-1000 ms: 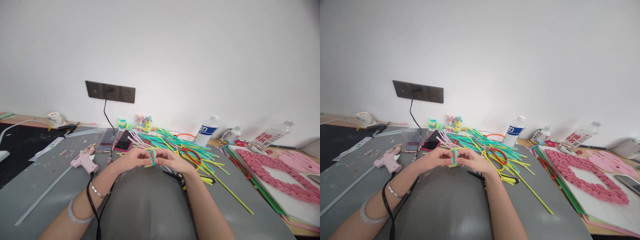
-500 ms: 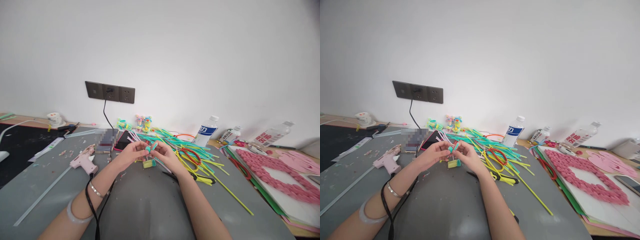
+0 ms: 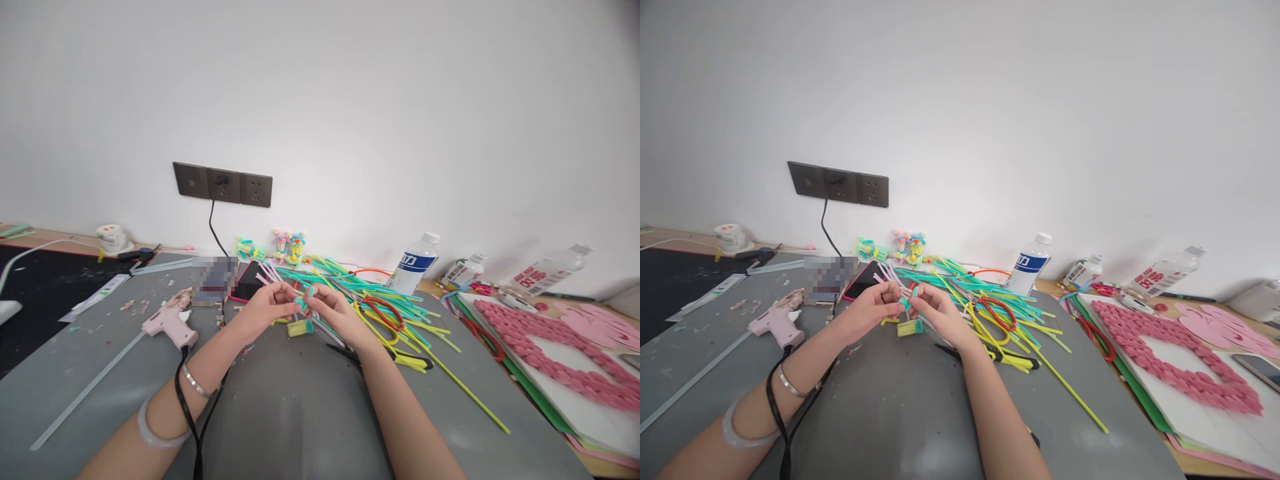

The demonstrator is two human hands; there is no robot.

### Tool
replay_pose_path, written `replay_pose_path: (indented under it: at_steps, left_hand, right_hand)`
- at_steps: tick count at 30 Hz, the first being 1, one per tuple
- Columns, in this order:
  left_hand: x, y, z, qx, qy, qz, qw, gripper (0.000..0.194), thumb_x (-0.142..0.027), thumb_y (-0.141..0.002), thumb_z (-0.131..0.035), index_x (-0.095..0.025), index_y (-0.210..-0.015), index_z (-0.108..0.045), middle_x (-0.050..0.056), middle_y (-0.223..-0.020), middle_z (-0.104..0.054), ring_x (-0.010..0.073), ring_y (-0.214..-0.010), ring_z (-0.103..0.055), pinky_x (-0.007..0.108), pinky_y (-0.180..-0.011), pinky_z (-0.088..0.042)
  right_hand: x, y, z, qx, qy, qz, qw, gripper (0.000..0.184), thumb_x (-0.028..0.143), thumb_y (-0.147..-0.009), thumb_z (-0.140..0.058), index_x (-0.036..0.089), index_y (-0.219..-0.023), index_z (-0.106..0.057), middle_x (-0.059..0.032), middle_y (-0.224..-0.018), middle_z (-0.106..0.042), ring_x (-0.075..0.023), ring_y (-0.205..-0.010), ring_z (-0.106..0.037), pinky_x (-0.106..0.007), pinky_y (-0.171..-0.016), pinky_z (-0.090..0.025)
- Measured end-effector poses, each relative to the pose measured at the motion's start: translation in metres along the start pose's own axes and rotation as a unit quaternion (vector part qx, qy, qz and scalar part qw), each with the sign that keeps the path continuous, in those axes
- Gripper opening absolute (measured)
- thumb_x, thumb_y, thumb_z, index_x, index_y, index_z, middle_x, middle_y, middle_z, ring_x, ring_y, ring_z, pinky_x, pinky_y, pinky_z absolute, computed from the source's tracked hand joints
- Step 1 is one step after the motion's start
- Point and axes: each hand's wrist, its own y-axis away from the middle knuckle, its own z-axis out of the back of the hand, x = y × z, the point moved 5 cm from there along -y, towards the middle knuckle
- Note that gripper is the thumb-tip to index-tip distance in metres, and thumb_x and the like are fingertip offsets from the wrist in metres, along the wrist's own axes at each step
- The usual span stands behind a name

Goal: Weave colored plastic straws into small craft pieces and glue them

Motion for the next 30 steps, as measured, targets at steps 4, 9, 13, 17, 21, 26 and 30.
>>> replay_pose_path:
  at_steps: [4, 9, 13, 17, 21, 26, 30]
  left_hand:
    - [-0.001, 0.003, -0.005, 0.043, -0.019, 0.007, 0.999, 0.035, -0.029, -0.066, -0.081, -0.016, -0.075, -0.049, -0.003, -0.074, -0.056, 0.0089, -0.067, -0.054, 0.021, -0.063, -0.039]
    - [-0.005, 0.006, -0.008, 0.095, -0.053, 0.015, 0.994, 0.039, -0.024, -0.065, -0.081, -0.016, -0.069, -0.044, -0.003, -0.073, -0.054, 0.0091, -0.069, -0.053, 0.022, -0.066, -0.040]
    - [-0.003, 0.007, -0.010, 0.163, -0.061, 0.031, 0.984, 0.036, -0.026, -0.066, -0.081, -0.017, -0.077, -0.047, -0.001, -0.076, -0.058, 0.0108, -0.068, -0.056, 0.025, -0.066, -0.041]
    - [-0.004, 0.005, -0.004, 0.108, -0.067, 0.021, 0.992, 0.037, -0.028, -0.065, -0.081, -0.017, -0.079, -0.049, -0.001, -0.079, -0.057, 0.0112, -0.072, -0.055, 0.025, -0.068, -0.042]
    - [-0.006, 0.003, 0.000, 0.043, -0.014, 0.026, 0.999, 0.040, -0.031, -0.066, -0.082, -0.018, -0.090, -0.053, 0.000, -0.084, -0.060, 0.0111, -0.073, -0.055, 0.025, -0.068, -0.042]
    - [-0.005, 0.001, 0.002, 0.016, 0.053, 0.011, 0.998, 0.042, -0.031, -0.065, -0.083, -0.018, -0.093, -0.054, 0.001, -0.085, -0.062, 0.0111, -0.071, -0.056, 0.025, -0.065, -0.041]
    - [-0.004, 0.000, 0.001, 0.015, 0.070, 0.006, 0.997, 0.040, -0.031, -0.066, -0.083, -0.017, -0.092, -0.055, 0.000, -0.080, -0.061, 0.0097, -0.067, -0.054, 0.023, -0.062, -0.038]
  right_hand:
    - [0.001, 0.003, -0.001, 0.048, 0.011, -0.020, 0.999, 0.029, 0.047, -0.087, -0.062, 0.019, -0.080, -0.058, 0.0014, -0.071, -0.054, -0.0139, -0.069, -0.053, -0.027, -0.071, -0.043]
    - [0.003, 0.007, -0.006, 0.134, 0.017, -0.039, 0.990, 0.029, 0.047, -0.088, -0.059, 0.018, -0.086, -0.061, -0.0009, -0.084, -0.055, -0.0124, -0.069, -0.050, -0.026, -0.069, -0.044]
    - [-0.002, 0.009, -0.010, 0.181, 0.014, -0.072, 0.981, 0.029, 0.046, -0.088, -0.060, 0.017, -0.088, -0.061, -0.0021, -0.087, -0.055, -0.0115, -0.067, -0.050, -0.025, -0.065, -0.046]
    - [-0.004, 0.006, -0.006, 0.123, 0.013, -0.064, 0.990, 0.027, 0.044, -0.087, -0.062, 0.017, -0.083, -0.060, 0.0002, -0.076, -0.054, -0.0107, -0.064, -0.049, -0.024, -0.064, -0.044]
    - [-0.002, 0.003, 0.001, 0.032, -0.023, -0.028, 0.999, 0.023, 0.040, -0.086, -0.064, 0.019, -0.083, -0.057, 0.0005, -0.073, -0.058, -0.0129, -0.068, -0.056, -0.027, -0.068, -0.046]
    - [0.004, 0.000, 0.001, 0.002, -0.025, 0.002, 1.000, 0.024, 0.040, -0.083, -0.068, 0.020, -0.083, -0.055, -0.0012, -0.075, -0.064, -0.0152, -0.071, -0.060, -0.030, -0.070, -0.048]
    - [0.004, 0.001, 0.000, -0.006, -0.007, 0.006, 1.000, 0.025, 0.041, -0.083, -0.068, 0.020, -0.082, -0.056, -0.0004, -0.075, -0.061, -0.0152, -0.071, -0.059, -0.030, -0.071, -0.047]
